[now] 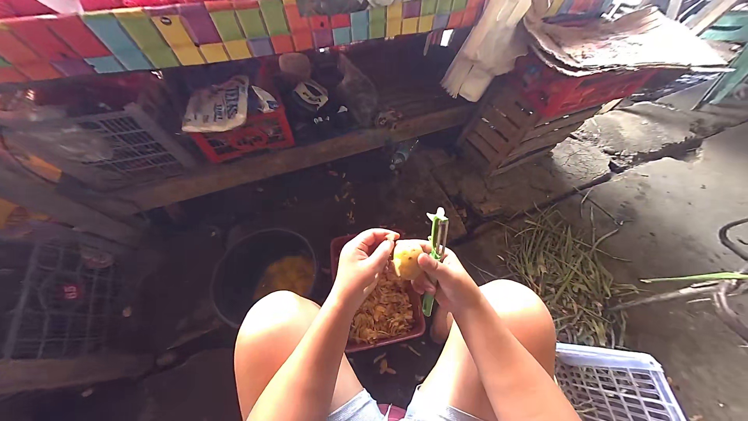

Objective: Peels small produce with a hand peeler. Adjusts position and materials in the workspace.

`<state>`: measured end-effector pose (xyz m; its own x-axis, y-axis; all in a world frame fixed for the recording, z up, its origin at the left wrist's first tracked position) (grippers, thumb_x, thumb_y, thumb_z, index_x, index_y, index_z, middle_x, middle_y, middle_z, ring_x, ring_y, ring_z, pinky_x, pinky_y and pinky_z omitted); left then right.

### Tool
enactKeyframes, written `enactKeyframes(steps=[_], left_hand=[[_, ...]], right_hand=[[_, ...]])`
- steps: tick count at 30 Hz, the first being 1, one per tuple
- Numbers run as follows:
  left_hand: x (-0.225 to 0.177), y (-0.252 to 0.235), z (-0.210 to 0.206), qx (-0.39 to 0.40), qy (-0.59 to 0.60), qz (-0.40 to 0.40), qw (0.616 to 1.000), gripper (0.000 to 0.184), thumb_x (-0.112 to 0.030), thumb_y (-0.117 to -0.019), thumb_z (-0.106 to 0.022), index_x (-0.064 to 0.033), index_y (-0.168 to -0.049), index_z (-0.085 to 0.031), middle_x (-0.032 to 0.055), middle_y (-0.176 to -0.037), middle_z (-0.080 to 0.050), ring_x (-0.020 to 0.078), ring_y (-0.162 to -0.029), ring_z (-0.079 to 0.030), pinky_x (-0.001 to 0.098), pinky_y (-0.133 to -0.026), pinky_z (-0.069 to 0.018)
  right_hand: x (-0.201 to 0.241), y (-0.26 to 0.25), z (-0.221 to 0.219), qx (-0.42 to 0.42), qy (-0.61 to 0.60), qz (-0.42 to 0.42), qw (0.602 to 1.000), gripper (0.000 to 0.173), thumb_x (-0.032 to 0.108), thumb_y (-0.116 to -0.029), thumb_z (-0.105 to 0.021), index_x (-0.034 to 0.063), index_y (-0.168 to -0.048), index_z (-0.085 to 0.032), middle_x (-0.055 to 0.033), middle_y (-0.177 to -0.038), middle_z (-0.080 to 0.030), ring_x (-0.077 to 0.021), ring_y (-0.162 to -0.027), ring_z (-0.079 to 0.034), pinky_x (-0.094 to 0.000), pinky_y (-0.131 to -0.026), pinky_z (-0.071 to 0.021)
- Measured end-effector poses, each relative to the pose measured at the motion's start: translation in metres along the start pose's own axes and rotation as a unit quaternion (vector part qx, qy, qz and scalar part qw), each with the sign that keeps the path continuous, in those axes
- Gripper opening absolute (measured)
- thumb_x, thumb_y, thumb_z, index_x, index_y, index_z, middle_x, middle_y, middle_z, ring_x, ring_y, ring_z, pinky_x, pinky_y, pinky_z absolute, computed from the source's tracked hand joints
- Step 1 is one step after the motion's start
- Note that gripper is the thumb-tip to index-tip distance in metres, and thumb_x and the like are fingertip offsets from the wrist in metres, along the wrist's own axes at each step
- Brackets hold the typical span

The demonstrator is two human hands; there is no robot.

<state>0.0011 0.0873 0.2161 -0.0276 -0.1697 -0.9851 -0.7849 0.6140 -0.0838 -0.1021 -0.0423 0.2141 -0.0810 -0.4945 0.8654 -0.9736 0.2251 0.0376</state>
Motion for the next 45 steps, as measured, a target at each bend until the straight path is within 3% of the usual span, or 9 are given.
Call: enactKeyframes(steps=[7,12,15,20,26,31,35,39,45], left_hand=[[0.009,0.006,-0.001,-0.028,-0.236,-0.155,0.959,0.028,-0.018,-0.1001,-0.057,-0.0044,-0.115,-0.076,0.0099,-0.116,-0.070,0.0095,-0.102,-0.064,0.0267,-0.088,-0.0517],[0.011,0.007,-0.008,-0.022,-0.198,-0.178,0.964,0.030,-0.024,-0.0979,-0.066,-0.0009,-0.116,-0.071,0.0003,-0.088,-0.064,-0.0029,-0.070,-0.053,0.0120,-0.064,-0.0455],[0.011,0.005,-0.004,-0.068,-0.205,-0.185,0.959,0.023,-0.013,-0.1007,-0.058,-0.0005,-0.112,-0.073,0.0050,-0.094,-0.071,0.0003,-0.081,-0.063,0.0165,-0.076,-0.0531],[0.012,0.002,0.005,-0.054,-0.244,-0.100,0.963,0.035,-0.018,-0.1038,-0.053,-0.0018,-0.132,-0.067,0.0097,-0.107,-0.074,0.0074,-0.092,-0.068,0.0248,-0.084,-0.0548],[0.010,0.004,0.009,-0.045,-0.342,-0.151,0.926,0.050,0.003,-0.0982,-0.042,-0.0077,-0.143,-0.060,0.0152,-0.116,-0.073,0.0130,-0.069,-0.069,0.0307,-0.065,-0.0592],[0.012,0.004,0.008,-0.064,-0.399,-0.200,0.892,0.034,0.002,-0.0889,-0.064,-0.0088,-0.119,-0.076,0.0136,-0.120,-0.072,0.0119,-0.068,-0.064,0.0274,-0.061,-0.0528],[0.012,0.001,0.011,-0.037,-0.380,-0.204,0.901,0.035,-0.008,-0.0864,-0.074,-0.0074,-0.122,-0.074,0.0159,-0.126,-0.068,0.0250,-0.101,-0.069,0.0395,-0.081,-0.0577],[0.009,0.001,0.014,0.097,-0.305,-0.151,0.935,0.058,-0.022,-0.0902,-0.069,-0.0136,-0.146,-0.057,0.0151,-0.158,-0.043,0.0292,-0.141,-0.047,0.0514,-0.111,-0.0423],[0.009,0.003,0.007,0.247,-0.241,-0.143,0.928,0.059,-0.014,-0.0895,-0.065,-0.0037,-0.147,-0.055,0.0158,-0.149,-0.054,0.0209,-0.140,-0.049,0.0399,-0.116,-0.0407]], right_hand=[[0.004,-0.001,0.005,-0.084,-0.024,0.028,0.996,0.023,0.022,-0.0950,-0.057,0.0080,-0.110,-0.065,0.0048,-0.060,-0.059,-0.0019,-0.045,-0.051,-0.0182,-0.049,-0.0490],[-0.001,-0.004,0.001,-0.106,-0.024,0.017,0.994,0.022,0.014,-0.0988,-0.048,0.0038,-0.113,-0.061,0.0024,-0.060,-0.057,-0.0025,-0.044,-0.050,-0.0179,-0.048,-0.0482],[-0.002,-0.002,-0.001,-0.092,-0.034,0.003,0.995,0.029,0.022,-0.0976,-0.047,0.0045,-0.116,-0.061,-0.0026,-0.077,-0.068,-0.0025,-0.047,-0.052,-0.0176,-0.048,-0.0478],[0.003,-0.001,-0.002,-0.091,-0.099,-0.030,0.991,0.050,0.027,-0.1071,-0.010,0.0068,-0.128,-0.051,-0.0105,-0.092,-0.074,-0.0032,-0.044,-0.049,-0.0170,-0.044,-0.0427],[0.004,-0.004,-0.005,-0.158,-0.123,-0.138,0.970,0.050,0.034,-0.1107,-0.013,0.0072,-0.122,-0.053,-0.0115,-0.084,-0.073,-0.0049,-0.042,-0.048,-0.0174,-0.040,-0.0395],[0.001,-0.005,-0.007,-0.158,-0.119,-0.173,0.965,0.051,0.036,-0.1113,-0.014,0.0075,-0.124,-0.053,-0.0117,-0.085,-0.072,-0.0051,-0.041,-0.047,-0.0176,-0.039,-0.0389],[0.001,-0.005,-0.006,-0.144,-0.111,-0.180,0.967,0.049,0.035,-0.1116,-0.015,0.0076,-0.122,-0.054,-0.0114,-0.084,-0.072,-0.0045,-0.041,-0.048,-0.0165,-0.039,-0.0393],[-0.001,-0.005,-0.002,-0.102,-0.084,-0.171,0.976,0.050,0.035,-0.1119,-0.014,0.0077,-0.119,-0.056,-0.0066,-0.075,-0.068,-0.0033,-0.042,-0.048,-0.0153,-0.041,-0.0407],[-0.003,-0.006,-0.004,-0.118,0.026,-0.176,0.977,0.046,0.033,-0.1135,-0.020,0.0088,-0.098,-0.056,-0.0014,-0.061,-0.056,-0.0049,-0.042,-0.046,-0.0174,-0.040,-0.0412]])
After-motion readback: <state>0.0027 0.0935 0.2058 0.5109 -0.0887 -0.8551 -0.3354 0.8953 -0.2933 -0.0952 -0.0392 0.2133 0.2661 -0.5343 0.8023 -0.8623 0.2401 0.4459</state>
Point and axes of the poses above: each hand's wrist, its own y-axis away from the middle knuckle, its own z-axis out of the back of the hand, x = y × z, the point moved 2 cm from there along -y, towards the middle knuckle
